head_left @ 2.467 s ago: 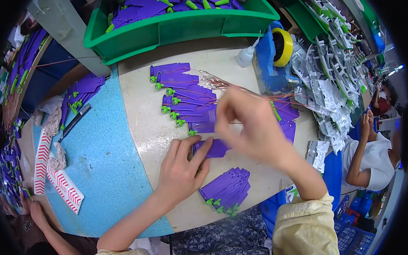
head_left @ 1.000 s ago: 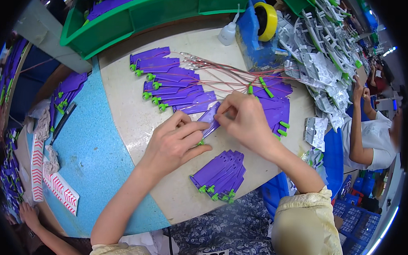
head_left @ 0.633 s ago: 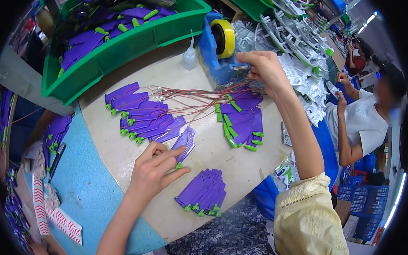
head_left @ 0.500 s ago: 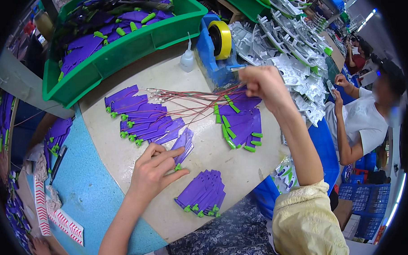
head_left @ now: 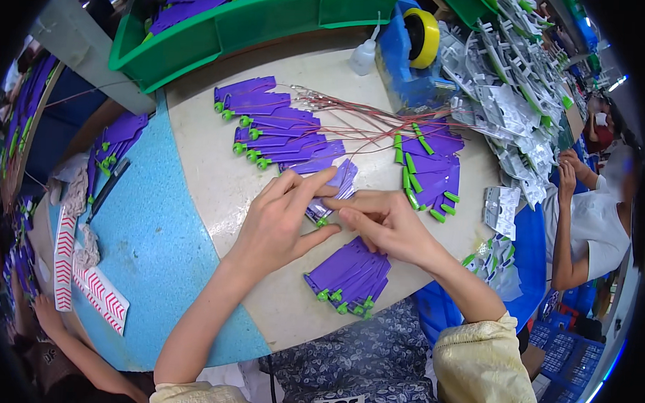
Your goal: The person inserts thin wires into purple plastic components and secures them with green clips. They then apply a liquid from a small bottle onto the wire ends. The assembled units are placed on the table.
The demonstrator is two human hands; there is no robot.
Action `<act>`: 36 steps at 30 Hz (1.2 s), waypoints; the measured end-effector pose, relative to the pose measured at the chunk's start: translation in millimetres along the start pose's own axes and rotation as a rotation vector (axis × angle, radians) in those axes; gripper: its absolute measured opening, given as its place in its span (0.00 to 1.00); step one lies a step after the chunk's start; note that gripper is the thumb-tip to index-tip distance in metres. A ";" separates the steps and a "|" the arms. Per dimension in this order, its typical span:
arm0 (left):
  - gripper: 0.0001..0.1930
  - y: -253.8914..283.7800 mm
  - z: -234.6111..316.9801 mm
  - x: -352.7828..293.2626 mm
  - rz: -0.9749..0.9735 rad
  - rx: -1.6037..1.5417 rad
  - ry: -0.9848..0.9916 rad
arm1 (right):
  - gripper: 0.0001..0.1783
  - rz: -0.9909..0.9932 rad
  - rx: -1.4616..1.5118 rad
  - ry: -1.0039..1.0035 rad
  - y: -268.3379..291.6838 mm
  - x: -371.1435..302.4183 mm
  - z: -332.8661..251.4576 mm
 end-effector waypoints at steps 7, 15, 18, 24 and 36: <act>0.17 -1.3 17.0 -19.9 0.165 0.239 -0.010 | 0.09 0.193 -0.710 0.511 -6.4 -5.0 -37.6; 0.40 -6.5 -4.1 -15.9 0.069 -0.023 0.202 | 0.05 -0.168 -0.495 -0.071 -14.5 60.3 -45.6; 0.37 -9.7 -4.6 -15.6 0.085 -0.098 0.259 | 0.09 -0.267 -0.422 -0.165 -33.5 62.9 -43.9; 0.28 20.0 6.1 -20.8 0.277 0.204 0.143 | 0.06 0.277 -0.708 0.502 19.0 86.8 -95.4; 0.14 8.5 20.7 -40.8 0.052 0.078 0.075 | 0.07 0.462 -0.816 0.780 20.1 164.1 -84.2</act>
Point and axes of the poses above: each hand's wrist, its own x-axis towards the middle knuckle, its own y-axis out of the back of the hand, z = x × y, the point moved 7 cm from there along x, towards the middle knuckle, and after that the axes turned 12 degrees about x, right-handed, at the moved point
